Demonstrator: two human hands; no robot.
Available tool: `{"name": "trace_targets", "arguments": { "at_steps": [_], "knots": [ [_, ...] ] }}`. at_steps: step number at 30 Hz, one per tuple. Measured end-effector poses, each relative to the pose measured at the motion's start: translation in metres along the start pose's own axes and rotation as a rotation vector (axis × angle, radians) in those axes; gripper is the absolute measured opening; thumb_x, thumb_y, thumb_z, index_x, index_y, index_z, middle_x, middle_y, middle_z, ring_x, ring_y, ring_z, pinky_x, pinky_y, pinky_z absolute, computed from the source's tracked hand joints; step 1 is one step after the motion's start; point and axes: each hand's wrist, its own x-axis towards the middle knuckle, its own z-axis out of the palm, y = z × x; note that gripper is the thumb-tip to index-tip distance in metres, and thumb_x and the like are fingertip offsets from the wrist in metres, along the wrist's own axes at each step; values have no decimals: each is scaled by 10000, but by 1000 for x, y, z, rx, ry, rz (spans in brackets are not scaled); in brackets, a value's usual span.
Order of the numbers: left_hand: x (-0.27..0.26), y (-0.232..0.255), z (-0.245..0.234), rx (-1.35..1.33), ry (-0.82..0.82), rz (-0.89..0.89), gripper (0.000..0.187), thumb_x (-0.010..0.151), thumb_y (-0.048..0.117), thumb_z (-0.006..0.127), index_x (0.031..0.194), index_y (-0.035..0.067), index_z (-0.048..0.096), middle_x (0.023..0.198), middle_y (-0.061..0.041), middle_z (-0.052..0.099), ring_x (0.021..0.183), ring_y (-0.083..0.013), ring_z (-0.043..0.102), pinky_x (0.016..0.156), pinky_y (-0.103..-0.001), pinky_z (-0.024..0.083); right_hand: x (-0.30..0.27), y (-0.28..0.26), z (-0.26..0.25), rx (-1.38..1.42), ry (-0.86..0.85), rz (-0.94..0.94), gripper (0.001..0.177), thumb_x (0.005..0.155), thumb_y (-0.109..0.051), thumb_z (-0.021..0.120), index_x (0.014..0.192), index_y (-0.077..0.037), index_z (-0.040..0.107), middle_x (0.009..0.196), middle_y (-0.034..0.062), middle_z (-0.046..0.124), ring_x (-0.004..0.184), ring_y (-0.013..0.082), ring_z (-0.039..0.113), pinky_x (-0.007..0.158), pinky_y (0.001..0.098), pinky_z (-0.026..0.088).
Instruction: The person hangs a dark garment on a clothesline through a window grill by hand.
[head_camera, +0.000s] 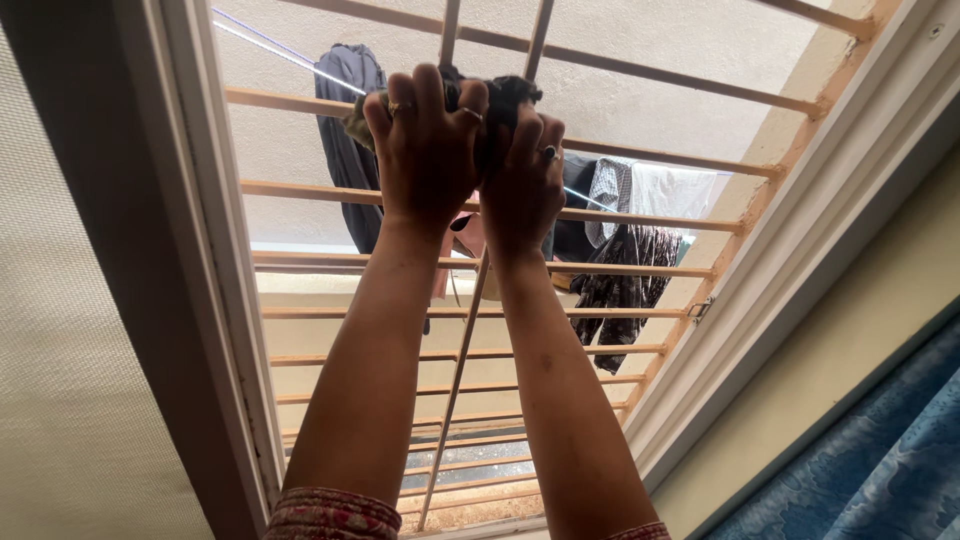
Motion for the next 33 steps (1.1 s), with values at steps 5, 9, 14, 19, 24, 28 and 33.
{"name": "trace_targets", "arguments": {
  "at_steps": [5,9,14,19,24,28,33],
  "knots": [
    [-20,-1,-12,48,-53,7,191,1096,362,556,1139,181,510,1080,-118,494,1073,-308,555,855,-473,421,-11,-2,-2,-133,40,-88,406,1025,-399,679,1203,-91,485,1193,144,615,975,293,732,690,290,661],
    [-30,3,-11,116,-20,-3,159,1107,311,550,1183,179,505,1209,-117,510,1151,-279,542,938,-482,426,-15,-6,-10,-136,19,-94,378,1048,-373,672,1213,-100,469,1260,154,609,993,277,733,720,302,665],
    [-42,7,-11,163,10,-12,199,1110,333,544,1231,185,488,1376,-159,484,1321,-288,474,978,-504,404,-19,-17,-21,-123,42,-115,427,1031,-369,686,1251,-86,455,1323,200,550,1052,294,711,822,348,666],
    [-50,8,-12,168,-10,-14,208,1117,317,559,1250,175,484,1398,-154,470,1328,-303,473,995,-516,406,-32,-20,-23,-32,16,-63,450,1029,-372,674,1305,-97,449,1353,195,531,1174,345,670,934,402,630],
    [-57,8,-20,97,-20,-31,237,1096,315,572,1261,164,494,1341,-176,482,1234,-313,496,988,-522,414,-61,-14,-17,146,-48,83,396,1086,-328,620,1399,-137,471,1381,109,545,1284,346,628,1081,468,565],
    [-56,-2,-23,-2,-155,-13,241,1060,327,572,1215,151,512,1171,-156,503,1094,-328,535,916,-526,448,-65,-8,-13,241,-92,296,431,1055,-359,598,1388,-91,543,1226,82,657,1148,282,674,980,506,505],
    [-47,-6,-20,-5,-138,5,248,1065,401,567,1101,165,500,1050,-170,498,1002,-376,605,775,-512,486,-36,9,-14,1012,-272,717,496,942,-502,633,1211,-85,650,1029,72,710,899,183,740,739,342,669]
  ]
}}
